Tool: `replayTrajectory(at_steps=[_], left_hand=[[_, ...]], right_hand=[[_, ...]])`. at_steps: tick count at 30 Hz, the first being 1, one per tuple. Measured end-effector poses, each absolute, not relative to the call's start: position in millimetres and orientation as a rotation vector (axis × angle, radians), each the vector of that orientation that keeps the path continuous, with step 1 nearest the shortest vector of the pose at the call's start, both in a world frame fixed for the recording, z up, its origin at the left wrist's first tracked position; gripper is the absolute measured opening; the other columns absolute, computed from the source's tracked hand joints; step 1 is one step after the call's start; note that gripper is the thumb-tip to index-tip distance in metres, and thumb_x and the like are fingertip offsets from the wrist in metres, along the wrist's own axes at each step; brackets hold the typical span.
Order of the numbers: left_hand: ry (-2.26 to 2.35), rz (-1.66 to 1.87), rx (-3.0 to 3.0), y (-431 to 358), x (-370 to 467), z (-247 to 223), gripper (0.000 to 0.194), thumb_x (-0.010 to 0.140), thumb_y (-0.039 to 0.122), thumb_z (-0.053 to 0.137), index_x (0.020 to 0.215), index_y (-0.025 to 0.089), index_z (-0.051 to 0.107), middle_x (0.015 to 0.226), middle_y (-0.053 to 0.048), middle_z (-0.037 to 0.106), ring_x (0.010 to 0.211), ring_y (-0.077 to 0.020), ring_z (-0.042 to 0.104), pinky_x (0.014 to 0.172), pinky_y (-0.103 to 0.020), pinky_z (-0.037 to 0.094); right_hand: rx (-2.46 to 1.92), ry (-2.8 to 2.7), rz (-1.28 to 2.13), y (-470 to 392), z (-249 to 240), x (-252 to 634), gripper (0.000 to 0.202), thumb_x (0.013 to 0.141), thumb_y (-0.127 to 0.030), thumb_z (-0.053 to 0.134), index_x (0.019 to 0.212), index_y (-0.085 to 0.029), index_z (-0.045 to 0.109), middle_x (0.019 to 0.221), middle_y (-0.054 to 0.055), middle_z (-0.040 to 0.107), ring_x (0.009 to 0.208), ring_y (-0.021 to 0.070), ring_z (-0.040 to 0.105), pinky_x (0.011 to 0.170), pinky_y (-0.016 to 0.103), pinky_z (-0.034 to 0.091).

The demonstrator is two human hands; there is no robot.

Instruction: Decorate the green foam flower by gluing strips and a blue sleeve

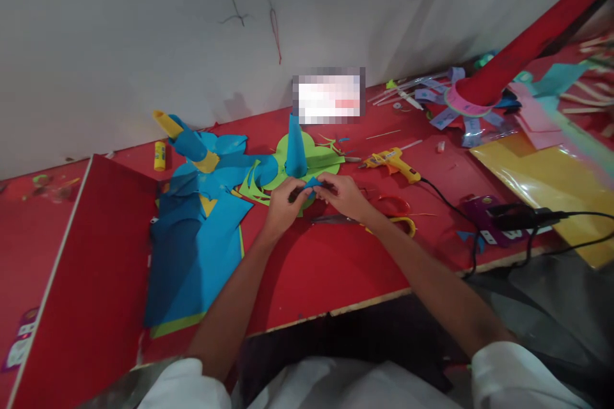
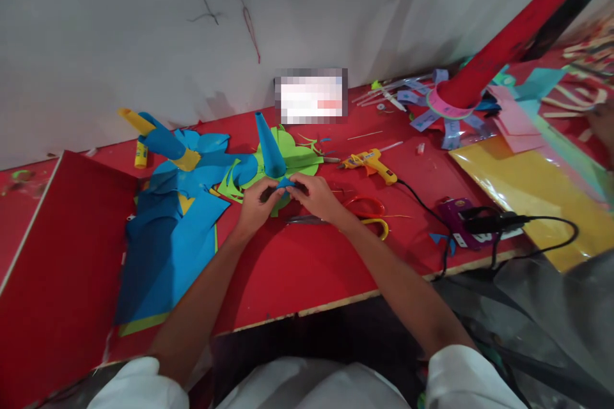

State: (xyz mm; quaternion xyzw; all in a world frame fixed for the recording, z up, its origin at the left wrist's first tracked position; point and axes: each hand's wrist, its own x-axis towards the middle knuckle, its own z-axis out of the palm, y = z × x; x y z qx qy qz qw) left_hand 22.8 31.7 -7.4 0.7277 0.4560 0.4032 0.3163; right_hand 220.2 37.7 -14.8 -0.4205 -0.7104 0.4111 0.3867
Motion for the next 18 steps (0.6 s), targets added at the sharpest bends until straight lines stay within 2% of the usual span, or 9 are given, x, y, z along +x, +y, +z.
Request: replayTrajectory(at_steps=[5,9,18], left_hand=[[1.150,1.066,1.974,33.5,23.9,-9.8,0.033,0.098,0.046,0.062,0.079,0.019,0.061,0.075,0.000,0.059,0.071,-0.0137,0.054,0.067,-0.026,0.041],[1.173,1.053,1.935,35.6,22.6,-12.7,0.035,0.095,0.050,0.063,0.078,0.019,0.060,0.076,0.000,0.059,0.072,-0.0140,0.054,0.067,-0.027,0.040],[1.172,1.041,1.913,37.5,21.1,-15.0,0.033,0.094,0.046,0.063,0.075,0.020,0.056,0.070,0.001,0.057,0.069,-0.0145,0.052,0.065,-0.027,0.039]], right_hand=[[-1.043,-1.774,1.036,40.3,-16.3,219.2,0.028,0.097,-0.049,0.059,0.091,-0.021,0.062,0.073,0.000,0.066,0.069,0.0156,0.061,0.067,0.027,0.046],[-1.002,-1.725,1.086,42.0,-18.5,217.7,0.035,0.096,-0.055,0.061,0.088,-0.022,0.061,0.071,-0.001,0.064,0.063,0.0144,0.059,0.063,0.027,0.046],[-1.009,-1.752,0.968,43.3,-18.9,218.5,0.034,0.099,-0.053,0.057,0.084,-0.022,0.061,0.068,-0.002,0.062,0.061,0.0142,0.058,0.063,0.027,0.044]])
